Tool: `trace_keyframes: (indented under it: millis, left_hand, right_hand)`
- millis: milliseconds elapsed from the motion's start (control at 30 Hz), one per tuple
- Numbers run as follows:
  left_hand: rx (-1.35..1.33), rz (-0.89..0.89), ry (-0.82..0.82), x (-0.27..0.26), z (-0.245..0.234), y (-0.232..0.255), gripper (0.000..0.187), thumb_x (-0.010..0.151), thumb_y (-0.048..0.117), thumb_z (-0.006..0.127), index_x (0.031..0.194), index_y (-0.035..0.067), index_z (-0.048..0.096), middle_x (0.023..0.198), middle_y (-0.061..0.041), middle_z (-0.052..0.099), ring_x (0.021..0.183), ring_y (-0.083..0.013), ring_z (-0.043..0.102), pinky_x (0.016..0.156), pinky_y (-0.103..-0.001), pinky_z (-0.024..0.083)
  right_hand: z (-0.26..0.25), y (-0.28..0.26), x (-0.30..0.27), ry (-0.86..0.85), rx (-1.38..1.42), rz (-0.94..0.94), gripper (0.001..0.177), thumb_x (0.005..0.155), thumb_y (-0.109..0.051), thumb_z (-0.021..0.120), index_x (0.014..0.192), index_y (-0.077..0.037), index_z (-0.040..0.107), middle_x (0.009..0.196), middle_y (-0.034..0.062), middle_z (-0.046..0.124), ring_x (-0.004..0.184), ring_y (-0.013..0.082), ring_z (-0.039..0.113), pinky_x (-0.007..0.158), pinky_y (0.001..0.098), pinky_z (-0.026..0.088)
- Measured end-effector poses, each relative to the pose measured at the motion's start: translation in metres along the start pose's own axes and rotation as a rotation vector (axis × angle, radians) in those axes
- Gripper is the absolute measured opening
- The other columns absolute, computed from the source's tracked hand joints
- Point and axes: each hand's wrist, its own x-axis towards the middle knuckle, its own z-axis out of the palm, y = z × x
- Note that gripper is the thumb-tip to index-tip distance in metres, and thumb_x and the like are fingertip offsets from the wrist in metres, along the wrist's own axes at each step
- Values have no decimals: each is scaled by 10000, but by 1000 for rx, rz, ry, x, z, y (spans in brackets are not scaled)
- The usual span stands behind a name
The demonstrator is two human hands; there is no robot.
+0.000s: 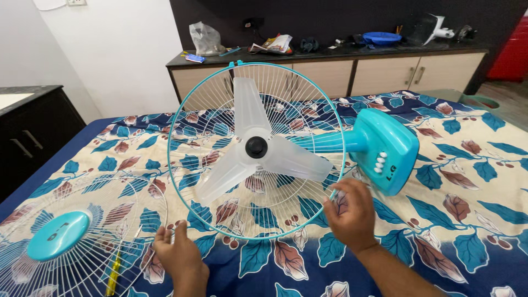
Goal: The person disassembles a teal LG table fan on a floral-patterned table. They remove the front grille, unscrew and remove the central cap, take off the fan blades, detach the rear grille, and use a screwdriver to loosen the motor shaft nut.
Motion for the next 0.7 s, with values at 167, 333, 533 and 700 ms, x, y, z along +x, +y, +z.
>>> trace_keyframes:
  millis: [167,333,533,700]
  left_hand:
    - [-163,-444,-154,4,25,-31,493,967,197,593,1386,-7,432,1201,-182,639,940,-235,641,760,-353,519]
    - [-25,-626,-213,13,35,-40,494,1065,328,519,1351,-74,513,1110,-198,738,824,-239,622,667,-395,445]
    - [-57,-628,-271,18,40,-27,403,990,23,446,1392,26,411,1205,-256,652,992,-374,707,821,-455,584]
    - [111,-591,-330,9,51,7,445,948,-42,368,1385,-36,455,1235,-302,665,975,-387,735,837,-521,589]
  right_hand:
    - [-29,66,9,311,-266,172,710,818,-156,837,1378,13,435,1383,265,508,1327,391,496,1152,492,396]
    - [-41,115,28,170,166,708,922,759,-338,895,1447,14,393,1316,173,583,1187,257,605,962,382,500]
    - [-46,143,42,-39,96,803,611,744,-352,894,1206,-7,690,1094,135,752,945,235,721,809,366,555]
    - [-37,167,41,-42,111,933,484,751,-192,867,1160,17,712,1045,153,762,864,232,727,735,374,557]
